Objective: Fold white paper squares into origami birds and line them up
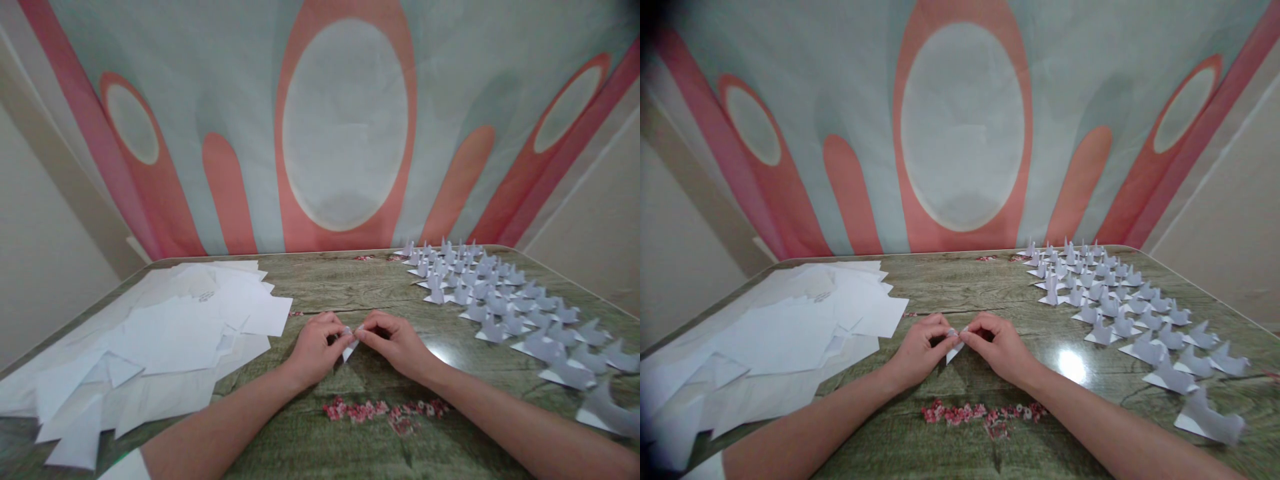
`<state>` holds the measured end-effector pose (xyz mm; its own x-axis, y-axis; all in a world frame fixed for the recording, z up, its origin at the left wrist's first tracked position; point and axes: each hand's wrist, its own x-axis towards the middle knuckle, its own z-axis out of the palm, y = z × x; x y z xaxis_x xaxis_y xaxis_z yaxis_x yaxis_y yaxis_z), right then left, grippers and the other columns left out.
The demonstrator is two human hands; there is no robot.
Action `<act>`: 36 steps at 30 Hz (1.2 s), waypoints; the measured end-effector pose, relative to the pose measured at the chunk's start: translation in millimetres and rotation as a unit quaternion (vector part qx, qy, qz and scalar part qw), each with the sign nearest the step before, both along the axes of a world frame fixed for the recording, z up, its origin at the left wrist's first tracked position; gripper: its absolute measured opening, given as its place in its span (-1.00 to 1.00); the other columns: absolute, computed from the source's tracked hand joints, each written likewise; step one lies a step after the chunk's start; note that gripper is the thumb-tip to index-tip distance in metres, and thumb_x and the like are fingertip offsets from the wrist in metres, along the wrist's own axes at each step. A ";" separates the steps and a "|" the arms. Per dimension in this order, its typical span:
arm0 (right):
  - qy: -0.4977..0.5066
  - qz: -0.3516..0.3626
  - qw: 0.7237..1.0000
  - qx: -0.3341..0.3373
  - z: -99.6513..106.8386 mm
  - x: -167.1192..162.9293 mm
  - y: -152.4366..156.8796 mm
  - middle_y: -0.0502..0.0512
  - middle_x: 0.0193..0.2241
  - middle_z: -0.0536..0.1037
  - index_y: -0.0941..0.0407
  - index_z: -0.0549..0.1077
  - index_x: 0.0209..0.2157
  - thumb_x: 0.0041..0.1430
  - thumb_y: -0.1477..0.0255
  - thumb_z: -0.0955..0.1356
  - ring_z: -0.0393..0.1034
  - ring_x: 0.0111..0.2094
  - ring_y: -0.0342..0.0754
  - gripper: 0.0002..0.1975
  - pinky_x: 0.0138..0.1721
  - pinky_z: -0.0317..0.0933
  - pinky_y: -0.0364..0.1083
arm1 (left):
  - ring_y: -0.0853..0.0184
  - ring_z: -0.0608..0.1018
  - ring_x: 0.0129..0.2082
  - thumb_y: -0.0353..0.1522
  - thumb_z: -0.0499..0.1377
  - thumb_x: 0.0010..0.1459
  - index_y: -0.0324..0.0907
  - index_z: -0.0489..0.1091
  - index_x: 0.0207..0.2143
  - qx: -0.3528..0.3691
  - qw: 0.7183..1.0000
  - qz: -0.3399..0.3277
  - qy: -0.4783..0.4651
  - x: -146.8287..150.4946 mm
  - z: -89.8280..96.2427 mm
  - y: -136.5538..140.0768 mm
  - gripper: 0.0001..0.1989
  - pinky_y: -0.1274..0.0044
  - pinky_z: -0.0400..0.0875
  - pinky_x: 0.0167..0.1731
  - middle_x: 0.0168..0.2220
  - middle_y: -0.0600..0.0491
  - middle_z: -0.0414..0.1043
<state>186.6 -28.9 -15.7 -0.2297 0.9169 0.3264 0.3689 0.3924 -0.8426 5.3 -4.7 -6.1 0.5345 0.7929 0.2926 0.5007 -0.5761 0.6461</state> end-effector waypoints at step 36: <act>-0.044 -0.011 0.999 0.003 -2.3 0.5 2.8 0.01 -0.47 0.40 0.13 0.42 -0.40 0.20 0.39 0.21 0.29 -0.39 -0.11 -0.79 -0.32 0.15 -0.13 | 0.39 0.38 -0.41 -0.36 0.06 0.14 -0.22 0.33 -0.50 -0.013 0.998 0.057 -0.039 0.0 -2.9 2.3 -0.82 0.59 0.21 -0.37 -0.47 0.10 0.30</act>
